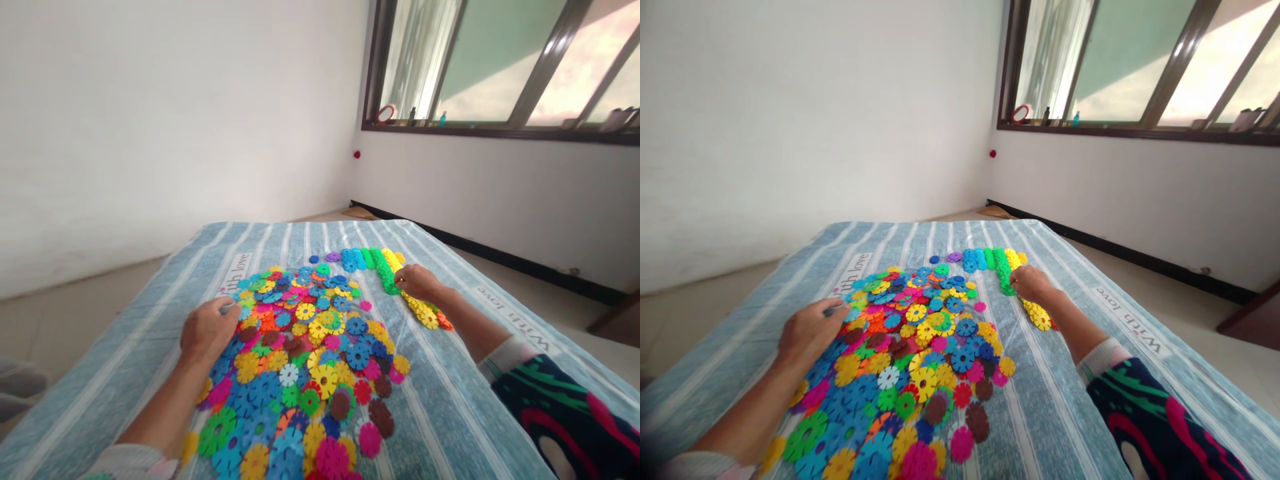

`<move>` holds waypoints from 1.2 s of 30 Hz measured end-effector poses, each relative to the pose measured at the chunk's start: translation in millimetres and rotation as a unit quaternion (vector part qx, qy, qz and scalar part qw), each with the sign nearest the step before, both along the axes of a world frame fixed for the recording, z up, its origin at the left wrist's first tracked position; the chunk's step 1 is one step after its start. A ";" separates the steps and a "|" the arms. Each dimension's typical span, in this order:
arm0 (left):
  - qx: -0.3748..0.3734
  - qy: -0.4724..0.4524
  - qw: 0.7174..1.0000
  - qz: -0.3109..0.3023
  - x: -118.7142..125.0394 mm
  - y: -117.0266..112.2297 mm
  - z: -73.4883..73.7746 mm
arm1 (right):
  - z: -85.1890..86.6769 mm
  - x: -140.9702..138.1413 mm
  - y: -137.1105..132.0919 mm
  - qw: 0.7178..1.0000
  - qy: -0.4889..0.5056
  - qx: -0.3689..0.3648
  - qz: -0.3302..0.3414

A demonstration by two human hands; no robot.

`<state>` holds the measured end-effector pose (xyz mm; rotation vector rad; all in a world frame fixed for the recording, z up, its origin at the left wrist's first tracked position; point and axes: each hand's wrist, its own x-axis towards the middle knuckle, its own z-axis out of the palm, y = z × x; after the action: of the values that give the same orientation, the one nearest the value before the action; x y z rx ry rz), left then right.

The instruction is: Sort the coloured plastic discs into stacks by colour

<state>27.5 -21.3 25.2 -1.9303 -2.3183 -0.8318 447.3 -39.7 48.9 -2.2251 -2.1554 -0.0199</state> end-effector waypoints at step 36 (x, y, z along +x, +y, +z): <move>0.083 -0.433 0.896 0.040 -9.0 6.4 -21.9 | -25.0 -126.0 -63.8 0.984 0.144 0.013 0.107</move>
<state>18.5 -14.9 3.4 -1.5392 -2.5297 -2.1419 321.3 -103.5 23.9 -1.8366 -2.2002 0.2626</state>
